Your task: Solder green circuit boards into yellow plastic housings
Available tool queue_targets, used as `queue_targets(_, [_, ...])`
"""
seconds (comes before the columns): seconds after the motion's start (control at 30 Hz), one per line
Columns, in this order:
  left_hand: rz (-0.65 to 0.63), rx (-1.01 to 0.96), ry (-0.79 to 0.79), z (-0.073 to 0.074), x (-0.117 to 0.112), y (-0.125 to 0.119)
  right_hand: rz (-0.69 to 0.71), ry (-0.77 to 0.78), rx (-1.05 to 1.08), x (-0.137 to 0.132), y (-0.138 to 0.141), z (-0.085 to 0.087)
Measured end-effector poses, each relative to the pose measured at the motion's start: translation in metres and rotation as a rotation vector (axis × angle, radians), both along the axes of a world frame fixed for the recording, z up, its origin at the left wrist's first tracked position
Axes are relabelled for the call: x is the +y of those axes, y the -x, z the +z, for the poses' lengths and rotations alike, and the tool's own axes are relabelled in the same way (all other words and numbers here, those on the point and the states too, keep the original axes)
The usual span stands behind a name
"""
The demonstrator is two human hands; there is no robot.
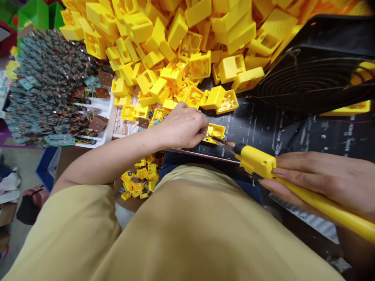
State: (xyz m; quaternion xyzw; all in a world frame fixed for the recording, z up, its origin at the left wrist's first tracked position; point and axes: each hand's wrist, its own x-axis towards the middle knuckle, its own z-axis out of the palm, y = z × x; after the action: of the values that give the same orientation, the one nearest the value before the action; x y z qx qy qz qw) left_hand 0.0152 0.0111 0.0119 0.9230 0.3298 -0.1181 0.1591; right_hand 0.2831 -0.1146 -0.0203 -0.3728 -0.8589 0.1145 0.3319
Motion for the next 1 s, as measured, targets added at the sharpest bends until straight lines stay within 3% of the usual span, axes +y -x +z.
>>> queue_targets(0.23, [-0.009,0.08,-0.034,0.004,0.001,-0.01,0.093,-0.053,-0.004,0.01,0.011,0.018])
queue_targets(0.4, [-0.06,0.122,-0.07,0.005,0.003,-0.014,0.155,-0.159,-0.043,0.009,-0.017,0.001])
queue_targets(0.5, [-0.066,0.108,-0.075,0.005,0.003,-0.014,0.089,-0.093,-0.058,0.002,-0.03,-0.007])
queue_targets(0.6, [-0.063,0.117,-0.078,0.006,0.002,-0.015,0.043,0.026,-0.082,-0.005,-0.026,-0.001])
queue_targets(0.73, [-0.059,0.177,-0.069,0.01,0.001,-0.017,0.034,0.028,-0.062,-0.006,-0.018,0.007])
queue_targets(0.9, [-0.05,0.103,-0.109,0.003,-0.004,-0.013,0.079,-0.035,-0.046,0.001,-0.024,-0.006])
queue_targets(1.0, [-0.074,0.044,-0.157,0.0,-0.008,-0.005,0.0,0.001,-0.014,0.0,-0.028,-0.013])
